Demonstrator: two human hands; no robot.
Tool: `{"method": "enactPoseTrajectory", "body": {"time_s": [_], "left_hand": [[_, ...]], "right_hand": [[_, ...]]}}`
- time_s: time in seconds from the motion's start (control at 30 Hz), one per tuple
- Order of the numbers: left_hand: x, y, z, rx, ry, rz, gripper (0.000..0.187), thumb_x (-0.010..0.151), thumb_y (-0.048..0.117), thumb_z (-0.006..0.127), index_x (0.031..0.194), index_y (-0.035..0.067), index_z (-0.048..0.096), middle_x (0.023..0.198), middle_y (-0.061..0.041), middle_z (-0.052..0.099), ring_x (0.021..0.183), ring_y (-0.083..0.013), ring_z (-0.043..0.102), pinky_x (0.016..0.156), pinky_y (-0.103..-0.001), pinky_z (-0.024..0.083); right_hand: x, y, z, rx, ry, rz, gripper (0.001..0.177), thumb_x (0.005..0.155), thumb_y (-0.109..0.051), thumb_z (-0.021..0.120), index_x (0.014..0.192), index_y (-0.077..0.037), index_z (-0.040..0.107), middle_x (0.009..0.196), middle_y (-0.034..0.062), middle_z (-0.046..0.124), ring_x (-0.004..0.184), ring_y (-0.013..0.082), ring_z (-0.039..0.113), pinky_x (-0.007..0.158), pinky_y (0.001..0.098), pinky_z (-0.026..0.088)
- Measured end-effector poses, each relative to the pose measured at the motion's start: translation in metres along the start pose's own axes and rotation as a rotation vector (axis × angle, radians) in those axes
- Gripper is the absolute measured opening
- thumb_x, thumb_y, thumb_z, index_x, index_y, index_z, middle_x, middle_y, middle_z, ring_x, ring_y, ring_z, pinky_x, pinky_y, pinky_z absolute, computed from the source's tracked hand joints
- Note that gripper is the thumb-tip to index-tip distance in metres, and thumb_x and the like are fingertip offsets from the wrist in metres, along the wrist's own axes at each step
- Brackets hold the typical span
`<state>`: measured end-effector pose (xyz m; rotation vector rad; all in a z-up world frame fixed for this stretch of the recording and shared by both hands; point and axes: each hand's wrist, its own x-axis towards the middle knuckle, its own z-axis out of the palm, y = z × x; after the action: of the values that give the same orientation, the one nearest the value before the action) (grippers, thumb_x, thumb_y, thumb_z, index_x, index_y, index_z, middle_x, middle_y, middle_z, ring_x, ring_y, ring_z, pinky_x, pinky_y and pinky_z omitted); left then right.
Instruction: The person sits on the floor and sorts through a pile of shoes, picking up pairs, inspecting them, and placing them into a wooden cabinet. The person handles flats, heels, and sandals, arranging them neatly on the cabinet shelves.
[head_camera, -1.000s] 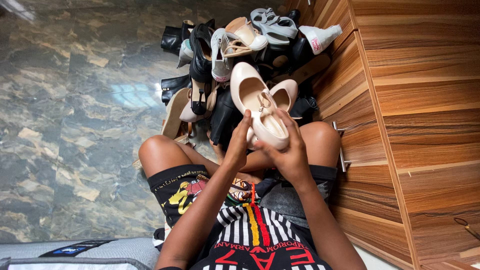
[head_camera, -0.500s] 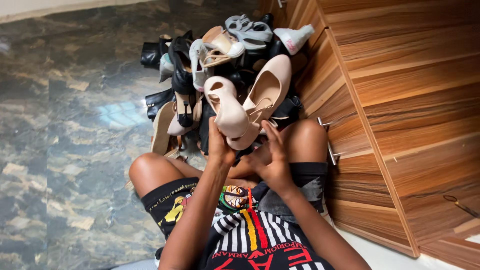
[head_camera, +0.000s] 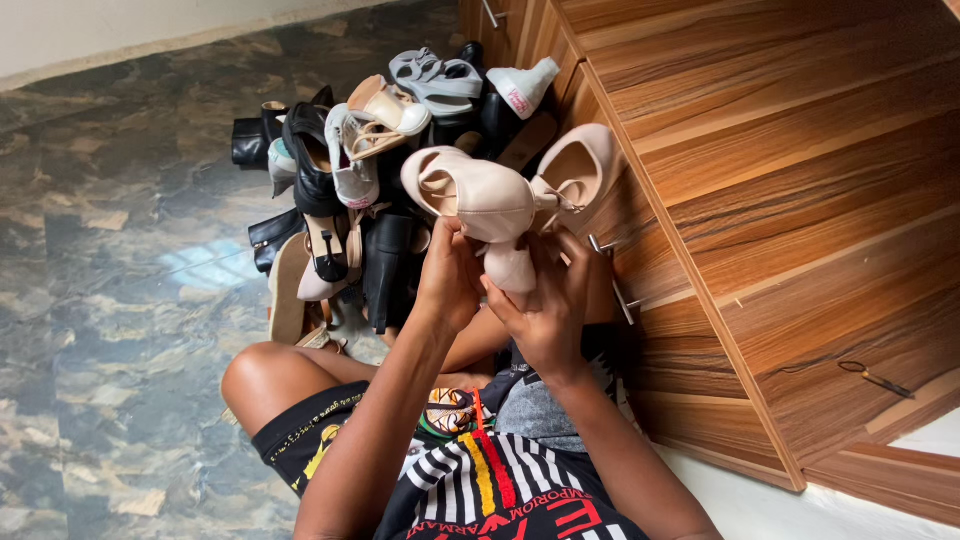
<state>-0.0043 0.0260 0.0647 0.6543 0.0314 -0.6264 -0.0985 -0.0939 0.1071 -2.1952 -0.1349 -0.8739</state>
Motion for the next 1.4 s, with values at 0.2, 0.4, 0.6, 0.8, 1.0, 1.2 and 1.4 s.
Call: {"method": "enactPoseTrajectory", "body": {"time_s": [0.2, 0.4, 0.6, 0.8, 1.0, 1.2, 1.4], "left_hand": [[0.019, 0.008, 0.032, -0.013, -0.158, -0.153, 0.055, 0.1, 0.046, 0.046, 0.133, 0.004, 0.057, 0.127, -0.013, 0.067, 0.119, -0.0283, 0.062, 0.104, -0.044, 0.053], [0.032, 0.014, 0.076, 0.259, -0.178, -0.294, 0.053, 0.09, 0.046, 0.047, 0.127, 0.011, 0.063, 0.124, -0.007, 0.071, 0.117, -0.0212, 0.064, 0.093, -0.047, 0.053], [0.044, 0.009, 0.109, 0.435, -0.345, -0.287, 0.057, 0.095, 0.049, 0.046, 0.121, 0.004, 0.068, 0.115, -0.013, 0.075, 0.102, -0.0229, 0.067, 0.087, -0.038, 0.048], [0.056, -0.003, 0.13, 0.642, -0.302, -0.266, 0.044, 0.098, 0.038, 0.05, 0.119, 0.001, 0.062, 0.106, -0.013, 0.072, 0.093, -0.0245, 0.068, 0.087, -0.042, 0.054], [0.086, -0.056, 0.179, 0.303, -0.293, -0.311, 0.047, 0.093, 0.035, 0.05, 0.118, -0.002, 0.065, 0.105, -0.017, 0.075, 0.097, -0.0289, 0.074, 0.094, -0.045, 0.057], [0.096, -0.106, 0.21, 0.134, -0.275, -0.356, 0.044, 0.093, 0.035, 0.054, 0.114, -0.002, 0.067, 0.102, -0.017, 0.074, 0.089, -0.027, 0.073, 0.084, -0.041, 0.059], [0.106, -0.114, 0.219, 0.386, -0.337, -0.319, 0.042, 0.092, 0.037, 0.058, 0.108, -0.001, 0.069, 0.095, -0.018, 0.073, 0.077, -0.0249, 0.072, 0.071, -0.038, 0.061]], "right_hand": [[-0.001, 0.012, -0.03, -0.02, 0.101, -0.054, 0.063, 0.085, -0.018, 0.086, 0.136, 0.005, 0.058, 0.145, 0.0227, 0.045, 0.143, 0.038, 0.046, 0.119, 0.0487, 0.045], [0.001, 0.029, -0.063, -0.106, 0.139, -0.01, 0.068, 0.084, -0.016, 0.085, 0.14, 0.007, 0.055, 0.149, 0.0248, 0.049, 0.143, 0.0416, 0.045, 0.121, 0.0512, 0.043], [-0.009, 0.037, -0.092, -0.063, 0.235, 0.035, 0.066, 0.087, -0.016, 0.083, 0.142, 0.005, 0.055, 0.151, 0.0238, 0.048, 0.147, 0.0394, 0.047, 0.124, 0.049, 0.044], [-0.049, 0.031, -0.134, -0.137, 0.262, 0.082, 0.063, 0.085, -0.014, 0.083, 0.139, 0.004, 0.056, 0.148, 0.0221, 0.049, 0.144, 0.04, 0.05, 0.12, 0.0472, 0.046], [-0.077, 0.033, -0.152, -0.229, 0.34, 0.079, 0.061, 0.085, -0.013, 0.084, 0.137, 0.002, 0.058, 0.143, 0.0189, 0.05, 0.145, 0.0399, 0.049, 0.123, 0.0476, 0.045], [-0.073, 0.066, -0.168, -0.123, 0.439, 0.21, 0.064, 0.087, -0.014, 0.084, 0.142, 0.005, 0.056, 0.148, 0.0197, 0.05, 0.142, 0.0359, 0.052, 0.122, 0.0453, 0.045], [-0.091, 0.08, -0.179, -0.224, 0.518, 0.186, 0.065, 0.087, -0.012, 0.083, 0.143, 0.005, 0.055, 0.149, 0.0171, 0.046, 0.143, 0.0332, 0.051, 0.122, 0.0428, 0.047]]}}
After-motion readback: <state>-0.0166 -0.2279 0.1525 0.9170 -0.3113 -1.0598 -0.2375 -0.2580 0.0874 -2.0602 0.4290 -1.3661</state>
